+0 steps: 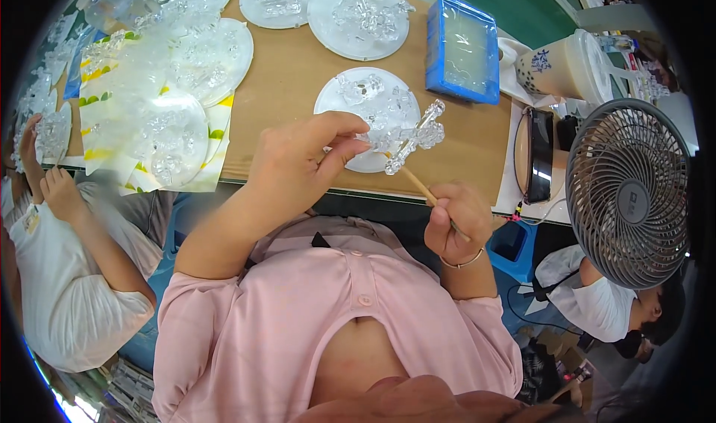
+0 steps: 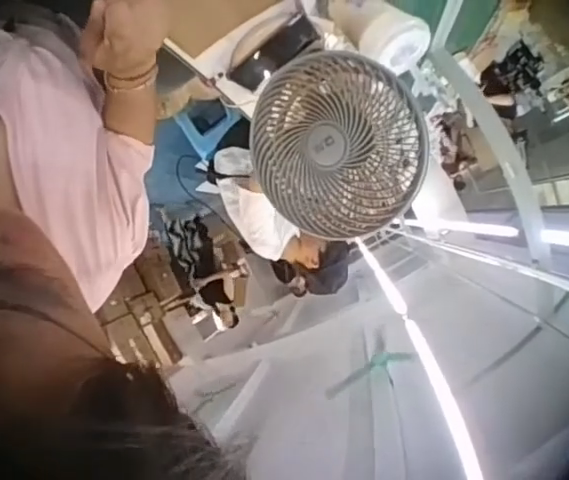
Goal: Using a brush to apply adhesive to small decorative plastic components and assembling them onto a circular base.
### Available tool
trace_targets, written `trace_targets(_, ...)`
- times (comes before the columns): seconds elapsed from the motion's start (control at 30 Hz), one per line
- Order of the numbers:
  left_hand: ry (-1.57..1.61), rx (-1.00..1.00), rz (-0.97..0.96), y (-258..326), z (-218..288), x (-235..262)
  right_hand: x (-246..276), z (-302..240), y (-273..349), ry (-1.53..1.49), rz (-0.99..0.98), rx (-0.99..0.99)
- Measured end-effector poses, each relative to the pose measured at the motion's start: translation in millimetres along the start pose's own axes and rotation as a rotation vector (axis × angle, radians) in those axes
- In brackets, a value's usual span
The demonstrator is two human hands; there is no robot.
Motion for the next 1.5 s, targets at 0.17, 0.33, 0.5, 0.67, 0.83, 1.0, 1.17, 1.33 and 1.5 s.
trace_targets(0.17, 0.012, -0.054, 0.005, 2, 3, -2, -2, -3, 9, -0.083, -0.01, -0.021)
trace_targets(0.33, 0.001, -0.081, -0.025, 1, 9, -8, 9, 3, 17, -0.063, 0.062, -0.069)
trace_targets(0.5, 0.004, -0.092, -0.063, 2, 12, -13, 37, 42, 19, 0.081, 0.14, -0.224)
trace_targets(0.67, 0.024, -0.071, -0.074, 2, 9, -15, 39, 51, 14, -0.001, 0.189, -0.196)
trace_targets(0.83, -0.008, -0.105, -0.076, 1, 13, -19, 30, 9, 17, 0.016, 0.041, -0.071)
trace_targets(1.0, -0.026, -0.128, -0.122, -3, 18, -28, 33, 21, 9, 0.147, 0.025, -0.156)
trace_targets(1.17, -0.046, -0.146, -0.167, -5, 20, -32, 12, -9, 14, -0.049, -0.126, 0.026)
trace_targets(1.33, 0.007, -0.081, -0.328, -20, 17, -31, -8, -17, 1, -0.07, -0.091, 0.094)
trace_targets(1.5, -0.108, -0.264, -0.487, -31, 37, -31, 2, -12, 13, -0.061, -0.05, 0.017)
Point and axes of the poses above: each hand's wrist, its own y-axis away from the middle knuckle, its own x-axis out of the back of the hand, z = x × y, the point moved 9 cm from there along -y, towards the middle knuckle, and after that the axes turned 3 degrees about y, right-handed, at the moved point
